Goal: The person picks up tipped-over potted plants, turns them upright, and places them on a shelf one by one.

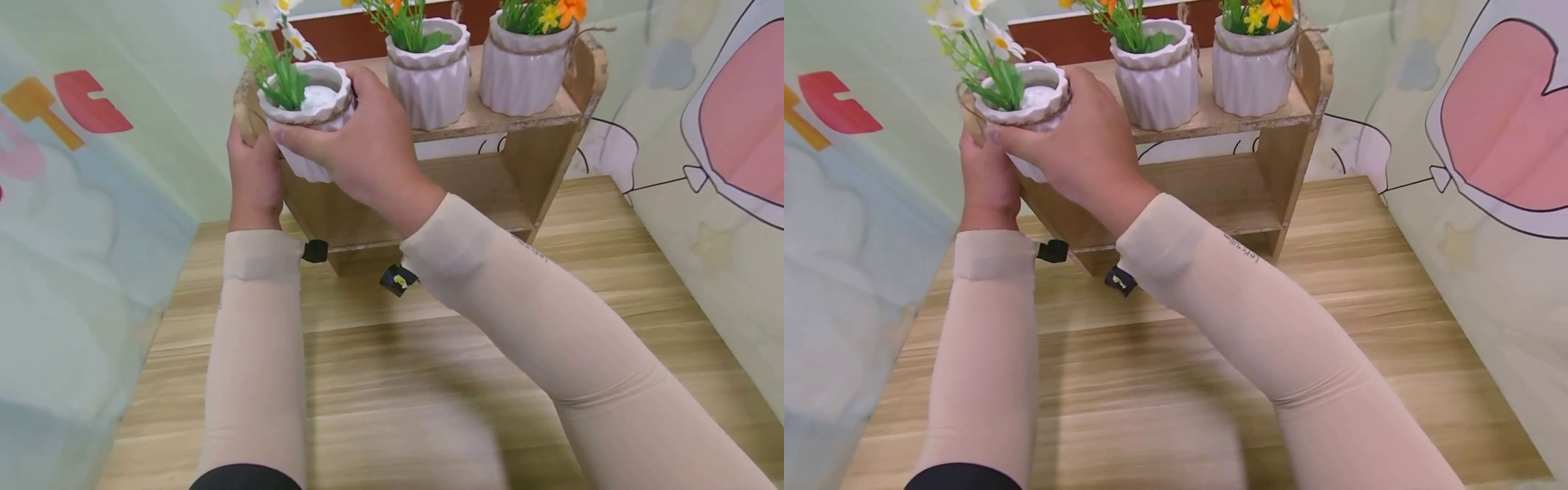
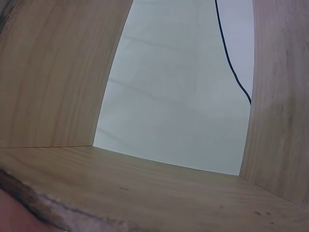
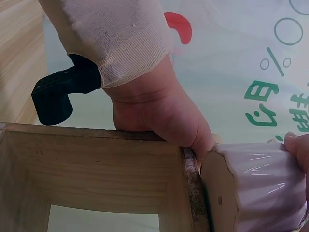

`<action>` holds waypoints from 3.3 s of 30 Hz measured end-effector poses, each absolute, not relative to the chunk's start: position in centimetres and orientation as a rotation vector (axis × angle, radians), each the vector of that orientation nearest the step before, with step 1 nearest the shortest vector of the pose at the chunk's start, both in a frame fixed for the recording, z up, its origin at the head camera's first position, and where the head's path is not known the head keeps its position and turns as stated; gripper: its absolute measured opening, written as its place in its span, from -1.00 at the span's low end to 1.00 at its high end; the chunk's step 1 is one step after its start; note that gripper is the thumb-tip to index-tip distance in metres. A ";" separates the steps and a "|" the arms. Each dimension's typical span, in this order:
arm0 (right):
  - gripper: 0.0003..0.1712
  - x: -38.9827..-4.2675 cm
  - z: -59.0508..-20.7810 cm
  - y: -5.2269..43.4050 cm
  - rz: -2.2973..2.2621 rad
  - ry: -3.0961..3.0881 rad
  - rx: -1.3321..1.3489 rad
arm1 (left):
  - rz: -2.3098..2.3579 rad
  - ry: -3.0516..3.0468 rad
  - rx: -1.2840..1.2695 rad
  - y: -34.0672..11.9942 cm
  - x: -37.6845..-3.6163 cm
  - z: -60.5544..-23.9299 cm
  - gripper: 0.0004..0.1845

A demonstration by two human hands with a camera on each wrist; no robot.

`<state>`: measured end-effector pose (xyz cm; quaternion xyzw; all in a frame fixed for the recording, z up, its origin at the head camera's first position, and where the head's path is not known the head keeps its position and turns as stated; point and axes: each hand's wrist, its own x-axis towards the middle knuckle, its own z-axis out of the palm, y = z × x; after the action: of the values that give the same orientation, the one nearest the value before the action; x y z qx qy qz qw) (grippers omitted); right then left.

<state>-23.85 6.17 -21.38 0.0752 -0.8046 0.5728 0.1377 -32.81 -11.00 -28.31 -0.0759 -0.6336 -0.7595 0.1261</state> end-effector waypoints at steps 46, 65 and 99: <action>-0.08 -24.2 -21.3 6.0 1.641 -2.347 0.186 | -2.197 -1.877 -0.193 -11.2 -32.7 -28.4 -0.45; 0.00 -25.7 -21.1 5.5 1.561 -2.412 0.124 | -2.155 -1.860 -0.228 -11.2 -33.0 -28.9 -0.48; 0.02 -27.3 -21.0 5.2 1.544 -2.406 0.096 | -2.155 -1.816 -0.258 -10.8 -33.1 -28.9 -0.49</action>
<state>-27.27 5.25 -21.04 0.0332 -0.8328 0.5345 0.1401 -33.08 -10.82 -28.86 -0.0902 -0.6339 -0.7523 0.1553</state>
